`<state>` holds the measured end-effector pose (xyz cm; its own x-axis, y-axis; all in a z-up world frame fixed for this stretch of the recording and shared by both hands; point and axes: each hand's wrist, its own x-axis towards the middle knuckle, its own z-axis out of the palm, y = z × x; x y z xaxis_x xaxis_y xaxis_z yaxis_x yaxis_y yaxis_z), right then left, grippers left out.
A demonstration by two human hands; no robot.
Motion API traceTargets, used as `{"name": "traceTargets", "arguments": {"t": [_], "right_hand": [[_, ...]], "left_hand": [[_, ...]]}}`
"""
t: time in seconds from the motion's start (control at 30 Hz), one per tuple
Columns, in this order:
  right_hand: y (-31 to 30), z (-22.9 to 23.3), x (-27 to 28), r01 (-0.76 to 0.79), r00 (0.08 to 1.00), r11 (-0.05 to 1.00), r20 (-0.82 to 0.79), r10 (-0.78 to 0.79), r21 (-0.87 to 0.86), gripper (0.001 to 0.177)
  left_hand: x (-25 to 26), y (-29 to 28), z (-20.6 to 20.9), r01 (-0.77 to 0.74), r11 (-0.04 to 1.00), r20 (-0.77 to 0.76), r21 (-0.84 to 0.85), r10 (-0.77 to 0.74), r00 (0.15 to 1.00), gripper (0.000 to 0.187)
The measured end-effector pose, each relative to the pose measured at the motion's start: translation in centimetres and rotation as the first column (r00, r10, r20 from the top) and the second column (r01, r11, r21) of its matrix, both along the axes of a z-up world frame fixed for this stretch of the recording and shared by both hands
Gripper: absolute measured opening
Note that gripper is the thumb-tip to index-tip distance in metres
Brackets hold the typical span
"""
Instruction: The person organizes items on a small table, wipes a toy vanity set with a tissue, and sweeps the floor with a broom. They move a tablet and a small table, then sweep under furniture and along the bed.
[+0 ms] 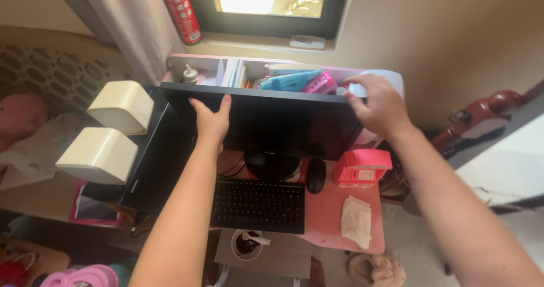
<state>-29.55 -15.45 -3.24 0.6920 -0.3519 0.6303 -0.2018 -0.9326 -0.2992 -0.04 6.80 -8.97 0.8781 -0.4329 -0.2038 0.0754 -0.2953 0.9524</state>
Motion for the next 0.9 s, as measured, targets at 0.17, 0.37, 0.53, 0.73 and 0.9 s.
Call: {"name": "traceTargets", "arguments": {"t": [0.17,0.37,0.53,0.73,0.9], "right_hand": [[3.2,-8.7,-6.3,0.300,0.871,0.892,0.284,-0.401,0.339,0.005],[7.6,-24.5,-13.4,0.445,0.883,0.748,-0.100,-0.459,0.493,0.019],[12.1,-34.2,-15.6,0.448,0.820,0.800,-0.540,-0.189,0.400,0.057],[14.2,-41.0,-14.4,0.621,0.521,0.749,-0.836,-0.172,0.233,0.078],[15.0,-44.9,-12.8,0.664,0.646,0.740,-0.579,-0.496,0.106,0.078]], "left_hand": [[-2.9,2.1,-4.4,0.062,0.990,0.124,0.124,-0.077,0.989,0.109],[-7.4,6.1,-14.0,0.196,0.915,-0.015,0.354,-0.204,0.979,0.095],[-9.8,11.9,-23.1,0.038,0.881,-0.163,0.471,0.045,0.986,0.094],[-8.2,19.1,-33.9,-0.177,0.880,-0.286,0.440,0.324,0.902,0.111],[-5.5,21.5,-40.0,-0.367,0.916,-0.550,0.161,0.393,0.737,0.086]]}}
